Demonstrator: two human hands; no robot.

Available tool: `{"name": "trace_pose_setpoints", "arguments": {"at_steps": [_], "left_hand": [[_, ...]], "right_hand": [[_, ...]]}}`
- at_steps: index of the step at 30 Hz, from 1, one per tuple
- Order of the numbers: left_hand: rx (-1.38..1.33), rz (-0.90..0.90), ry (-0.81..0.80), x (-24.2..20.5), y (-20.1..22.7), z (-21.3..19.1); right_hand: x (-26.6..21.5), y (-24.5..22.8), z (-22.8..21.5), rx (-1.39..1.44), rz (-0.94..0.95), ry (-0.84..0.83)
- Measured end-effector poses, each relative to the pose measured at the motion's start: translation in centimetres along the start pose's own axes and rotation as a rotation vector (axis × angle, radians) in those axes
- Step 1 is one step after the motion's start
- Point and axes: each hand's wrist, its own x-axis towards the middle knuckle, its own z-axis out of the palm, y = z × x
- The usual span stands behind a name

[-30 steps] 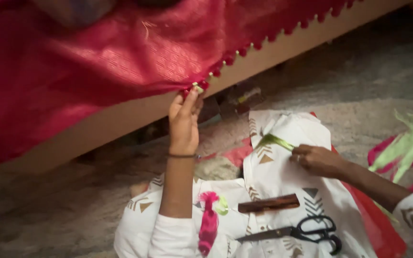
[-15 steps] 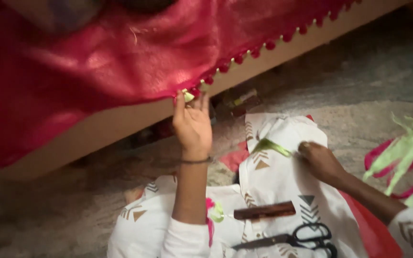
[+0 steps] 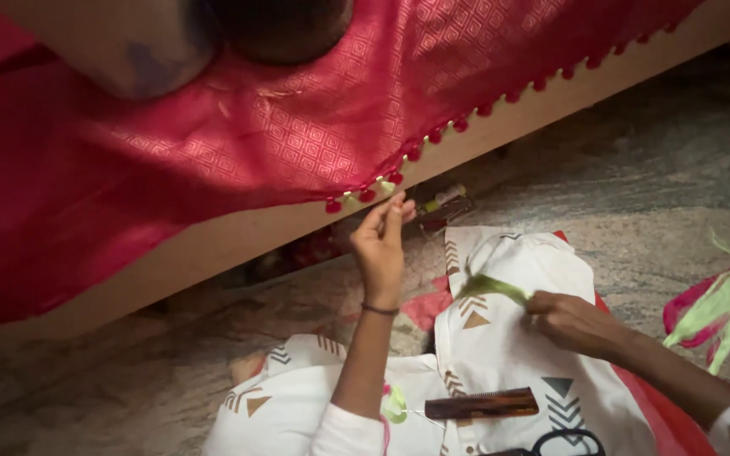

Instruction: The recorder is tying and trimming green and pink ribbons to create decorative tassels on the edge of a red cloth.

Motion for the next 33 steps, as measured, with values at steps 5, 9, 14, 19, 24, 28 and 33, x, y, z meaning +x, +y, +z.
{"name": "trace_pose_setpoints", "arguments": {"at_steps": [5, 9, 14, 19, 24, 28, 33], "left_hand": [[-0.099, 0.154, 0.191, 1.5, 3.4, -3.5], [-0.175, 0.065, 0.17, 2.2, 8.4, -6.2], [-0.082, 0.05, 0.082, 2.0, 7.1, -9.3], [-0.098, 0.009, -0.043, 0.0, 11.4, -7.1], [-0.155, -0.024, -0.068, 0.0, 10.1, -7.4], [-0.077, -0.003, -0.033, -0.4, 11.6, -6.5], [-0.038, 0.019, -0.013, -0.2, 10.9, -6.8]], "right_hand": [[7.7, -6.4, -5.5, 0.225, -0.016, 0.474], [15.8, -12.2, -8.7, 0.566, 0.076, 0.758], [23.1, -17.0, -11.0, 1.148, 0.223, 0.743], [22.7, -20.1, -13.6, 1.634, 0.208, 0.728], [22.9, -19.1, -12.4, 1.571, 0.168, 0.793], [23.7, -18.5, -12.1, 1.611, 0.076, 0.824], [22.8, -19.7, -13.8, 1.585, 0.106, 0.812]]}}
